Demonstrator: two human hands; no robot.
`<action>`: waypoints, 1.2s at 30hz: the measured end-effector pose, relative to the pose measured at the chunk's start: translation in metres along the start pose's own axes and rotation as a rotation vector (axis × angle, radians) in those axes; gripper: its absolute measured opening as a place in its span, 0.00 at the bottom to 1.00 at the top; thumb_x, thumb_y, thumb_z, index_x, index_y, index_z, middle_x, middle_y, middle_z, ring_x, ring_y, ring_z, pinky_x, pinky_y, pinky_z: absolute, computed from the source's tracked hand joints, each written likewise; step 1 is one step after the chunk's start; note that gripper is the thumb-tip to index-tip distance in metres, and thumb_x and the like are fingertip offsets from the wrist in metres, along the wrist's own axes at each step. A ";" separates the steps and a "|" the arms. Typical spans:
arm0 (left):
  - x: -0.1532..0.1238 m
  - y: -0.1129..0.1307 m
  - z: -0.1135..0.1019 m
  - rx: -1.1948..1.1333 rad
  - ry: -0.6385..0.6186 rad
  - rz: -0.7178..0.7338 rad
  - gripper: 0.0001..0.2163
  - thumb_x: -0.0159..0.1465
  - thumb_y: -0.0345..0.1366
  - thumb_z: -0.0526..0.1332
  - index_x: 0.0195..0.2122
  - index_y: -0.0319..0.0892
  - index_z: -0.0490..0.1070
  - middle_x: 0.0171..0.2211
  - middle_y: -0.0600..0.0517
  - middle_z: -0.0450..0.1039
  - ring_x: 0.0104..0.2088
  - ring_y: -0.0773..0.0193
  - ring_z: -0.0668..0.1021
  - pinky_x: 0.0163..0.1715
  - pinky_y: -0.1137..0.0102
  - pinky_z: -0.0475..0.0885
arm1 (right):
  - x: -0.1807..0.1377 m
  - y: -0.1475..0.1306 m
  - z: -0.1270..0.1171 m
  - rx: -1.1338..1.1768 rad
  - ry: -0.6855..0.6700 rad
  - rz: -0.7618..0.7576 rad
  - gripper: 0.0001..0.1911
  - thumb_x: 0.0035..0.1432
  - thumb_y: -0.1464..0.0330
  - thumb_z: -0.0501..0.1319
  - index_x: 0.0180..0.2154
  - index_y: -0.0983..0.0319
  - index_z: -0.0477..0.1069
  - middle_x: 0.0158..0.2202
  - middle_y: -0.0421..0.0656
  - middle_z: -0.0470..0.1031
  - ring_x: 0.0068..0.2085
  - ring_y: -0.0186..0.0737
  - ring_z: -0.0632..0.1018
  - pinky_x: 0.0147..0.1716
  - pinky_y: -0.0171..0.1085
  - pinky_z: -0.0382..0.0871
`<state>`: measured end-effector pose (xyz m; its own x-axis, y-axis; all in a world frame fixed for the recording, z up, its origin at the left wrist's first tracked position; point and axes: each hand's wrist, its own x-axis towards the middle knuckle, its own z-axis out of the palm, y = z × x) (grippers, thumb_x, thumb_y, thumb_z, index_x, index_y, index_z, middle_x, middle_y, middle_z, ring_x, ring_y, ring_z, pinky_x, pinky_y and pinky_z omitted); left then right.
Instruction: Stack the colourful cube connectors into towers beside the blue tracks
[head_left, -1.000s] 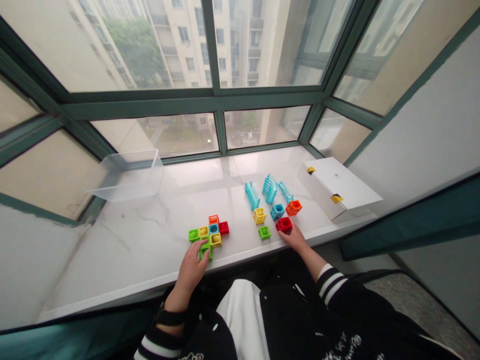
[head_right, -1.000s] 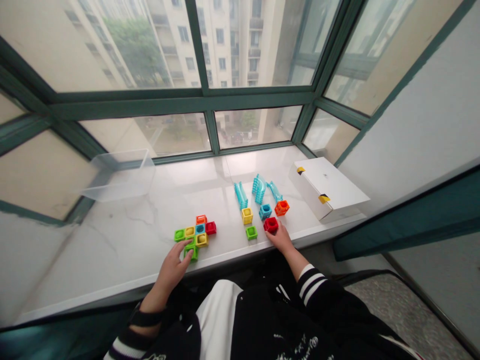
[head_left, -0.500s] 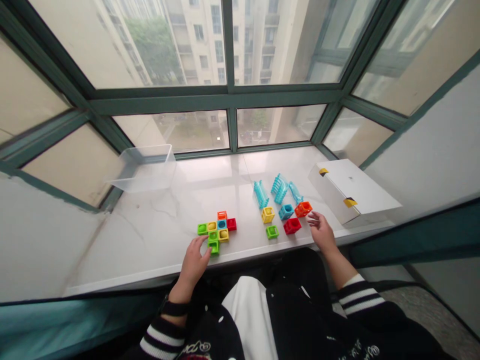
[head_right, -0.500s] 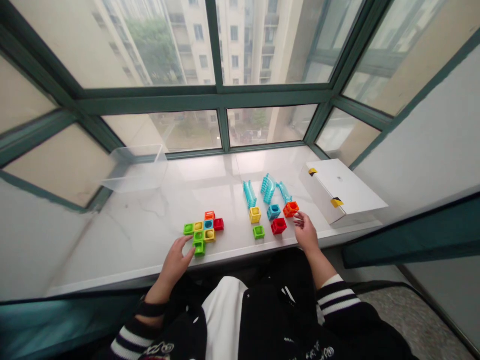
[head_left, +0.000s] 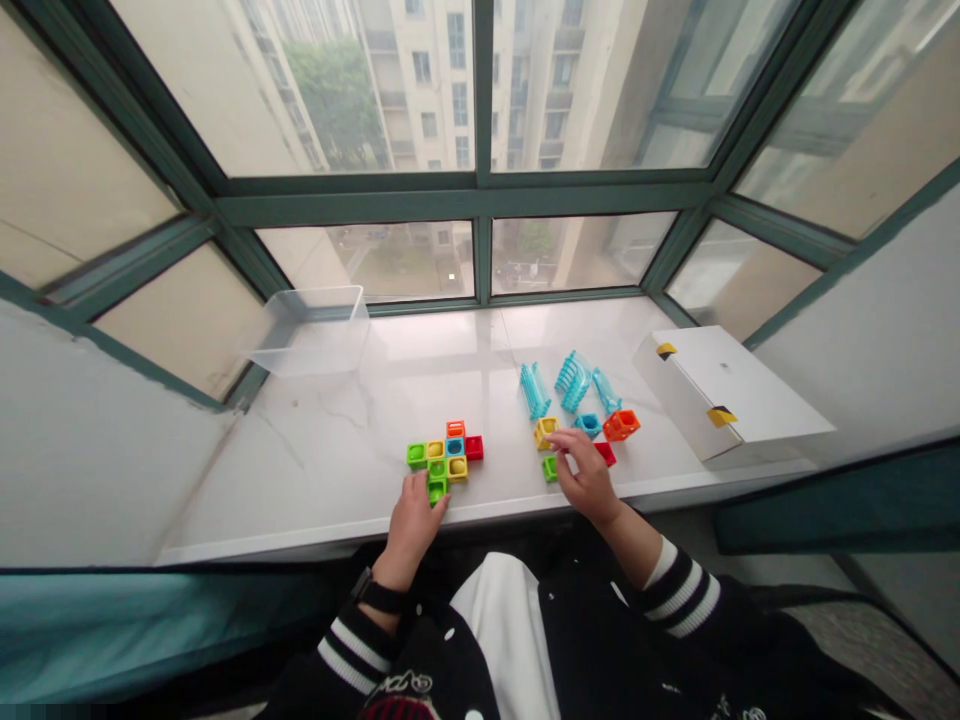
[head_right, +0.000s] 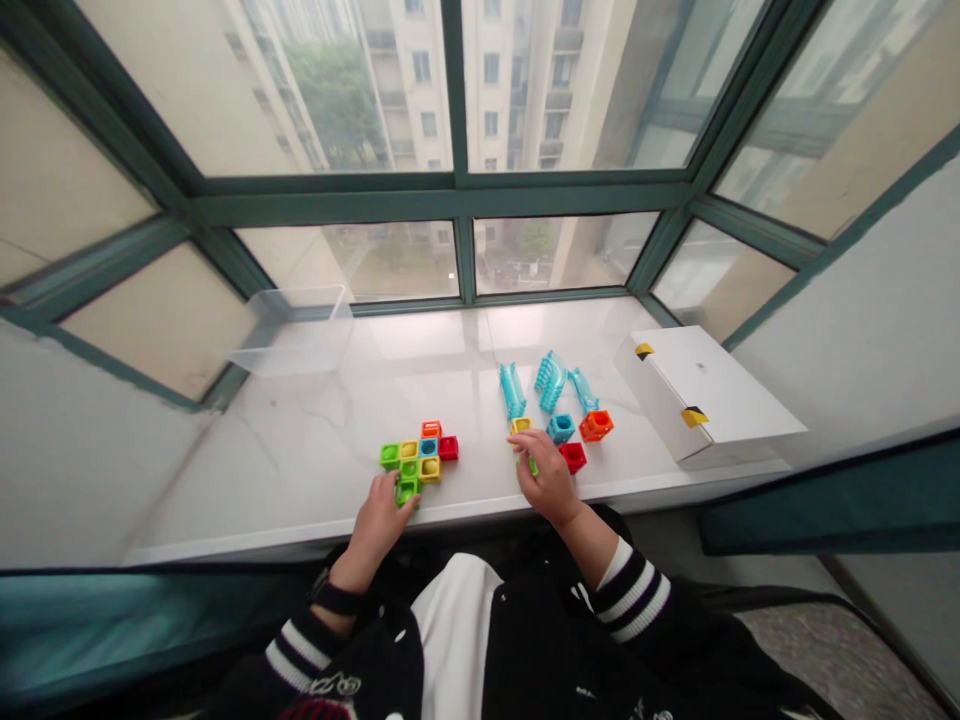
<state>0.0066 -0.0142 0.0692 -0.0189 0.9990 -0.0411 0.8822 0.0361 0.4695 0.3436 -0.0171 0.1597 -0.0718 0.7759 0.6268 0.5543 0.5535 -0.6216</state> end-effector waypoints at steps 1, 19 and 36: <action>0.000 0.001 -0.002 0.012 -0.012 -0.005 0.24 0.68 0.41 0.65 0.63 0.41 0.65 0.55 0.41 0.69 0.50 0.50 0.80 0.49 0.58 0.77 | -0.001 -0.001 0.011 0.035 -0.067 0.006 0.23 0.65 0.79 0.55 0.56 0.56 0.73 0.50 0.48 0.75 0.49 0.46 0.79 0.54 0.50 0.77; -0.003 -0.001 -0.028 -0.127 -0.167 0.005 0.30 0.60 0.38 0.64 0.66 0.42 0.69 0.51 0.43 0.76 0.49 0.52 0.80 0.53 0.60 0.74 | -0.024 0.002 0.092 0.094 -0.631 0.085 0.31 0.61 0.78 0.61 0.64 0.57 0.69 0.59 0.51 0.75 0.60 0.48 0.75 0.63 0.52 0.70; -0.001 0.067 -0.035 -1.016 -0.222 0.240 0.26 0.67 0.46 0.66 0.65 0.45 0.69 0.64 0.41 0.73 0.63 0.49 0.76 0.63 0.52 0.74 | -0.012 -0.002 0.086 0.733 -0.487 0.562 0.27 0.61 0.53 0.70 0.57 0.58 0.73 0.52 0.48 0.81 0.50 0.48 0.84 0.55 0.51 0.79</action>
<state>0.0495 -0.0123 0.1315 0.2800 0.9592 0.0385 0.0437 -0.0528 0.9976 0.2721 -0.0015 0.1124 -0.3765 0.9264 0.0031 -0.0163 -0.0033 -0.9999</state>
